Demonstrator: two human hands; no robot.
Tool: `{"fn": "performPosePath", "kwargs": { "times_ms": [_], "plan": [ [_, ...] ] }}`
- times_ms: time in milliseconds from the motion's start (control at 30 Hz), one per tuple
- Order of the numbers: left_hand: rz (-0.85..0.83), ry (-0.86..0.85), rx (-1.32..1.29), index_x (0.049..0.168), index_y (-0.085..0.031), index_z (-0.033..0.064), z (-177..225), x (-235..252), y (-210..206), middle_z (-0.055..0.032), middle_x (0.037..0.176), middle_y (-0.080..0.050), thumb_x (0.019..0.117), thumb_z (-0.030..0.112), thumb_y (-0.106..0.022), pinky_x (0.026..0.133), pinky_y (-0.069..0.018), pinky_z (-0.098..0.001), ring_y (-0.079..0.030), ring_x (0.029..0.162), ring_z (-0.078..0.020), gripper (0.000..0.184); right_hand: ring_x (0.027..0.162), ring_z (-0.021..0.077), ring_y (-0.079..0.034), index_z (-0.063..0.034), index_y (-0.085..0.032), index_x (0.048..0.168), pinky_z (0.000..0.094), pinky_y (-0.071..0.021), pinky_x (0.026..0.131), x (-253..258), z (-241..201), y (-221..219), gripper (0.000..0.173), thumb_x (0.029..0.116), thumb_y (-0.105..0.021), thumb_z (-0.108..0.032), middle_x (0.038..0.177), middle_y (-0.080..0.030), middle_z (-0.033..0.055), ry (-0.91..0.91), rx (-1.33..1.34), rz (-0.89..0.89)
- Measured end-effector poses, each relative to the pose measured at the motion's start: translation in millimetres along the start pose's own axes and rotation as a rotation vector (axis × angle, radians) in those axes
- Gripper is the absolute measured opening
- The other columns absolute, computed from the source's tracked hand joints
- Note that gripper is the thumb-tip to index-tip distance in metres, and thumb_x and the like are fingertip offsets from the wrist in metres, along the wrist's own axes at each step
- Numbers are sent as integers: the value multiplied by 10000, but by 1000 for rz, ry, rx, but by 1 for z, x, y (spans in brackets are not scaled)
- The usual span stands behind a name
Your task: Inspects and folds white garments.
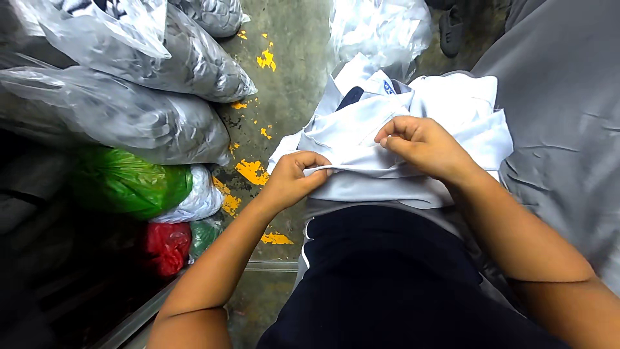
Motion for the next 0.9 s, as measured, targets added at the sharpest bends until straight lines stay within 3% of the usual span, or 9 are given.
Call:
{"fn": "performPosePath", "kwargs": {
  "times_ms": [333, 467, 600, 667, 733, 800, 900],
  "plan": [
    [-42, 76, -125, 859, -703, 89, -1, -1, 1, 102, 711, -629, 910, 71, -663, 579, -459, -113, -552, 624, 64, 67, 530, -19, -398, -91, -684, 985, 175, -341, 516, 8, -1, 0, 119, 1004, -568, -112, 633, -483, -82, 67, -68, -49],
    [-57, 85, -127, 858, -702, 86, 2, -1, 1, 96, 711, -623, 903, 55, -670, 561, -455, -116, -544, 609, 53, 63, 526, -3, -353, -51, -695, 1197, 184, -321, 508, 14, -10, -11, 254, 948, -650, -77, 635, -458, -59, 224, -100, -216],
    [-81, -122, 12, 820, -720, 53, 9, -1, 1, 70, 742, -613, 849, 85, -665, 614, -435, -107, -522, 672, 57, 70, 558, 83, -412, -47, -598, 1386, 283, -393, 555, 27, -15, -28, 458, 937, -683, -69, 662, -504, 2, 206, -224, -474],
    [-81, -265, 122, 821, -745, 31, 16, -3, 0, 29, 714, -614, 835, 96, -664, 636, -438, -124, -534, 684, 31, 105, 588, 86, -434, -41, -631, 1336, 287, -410, 590, 35, -13, -31, 367, 976, -666, -103, 691, -529, 8, 199, -250, -551],
    [-54, -380, 203, 825, -760, 21, 21, -7, 0, -11, 672, -601, 842, 106, -661, 618, -430, -152, -534, 661, -12, 131, 645, 51, -490, -42, -725, 1146, 261, -435, 638, 40, -12, -30, 184, 1011, -628, -121, 761, -614, 3, 220, -229, -581],
    [-21, -445, 255, 826, -766, 25, 24, -10, 0, -32, 648, -594, 851, 113, -655, 620, -426, -183, -536, 652, -51, 144, 692, 7, -544, -54, -746, 1003, 225, -452, 661, 43, -10, -25, 170, 1028, -601, -139, 814, -667, -16, 240, -205, -587],
    [15, -481, 282, 825, -763, 22, 26, -12, 2, -39, 629, -574, 858, 116, -655, 622, -414, -195, -524, 644, -69, 147, 675, -5, -525, -57, -706, 928, 203, -422, 630, 39, -12, -15, 191, 1041, -576, -140, 775, -620, -35, 237, -176, -582]
  ]
}}
Point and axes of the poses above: each hand's wrist, its own x-axis towards the middle knuckle, its own y-axis out of the back of the hand, z = x × y, the point moved 4 cm from there along x, towards the middle knuckle
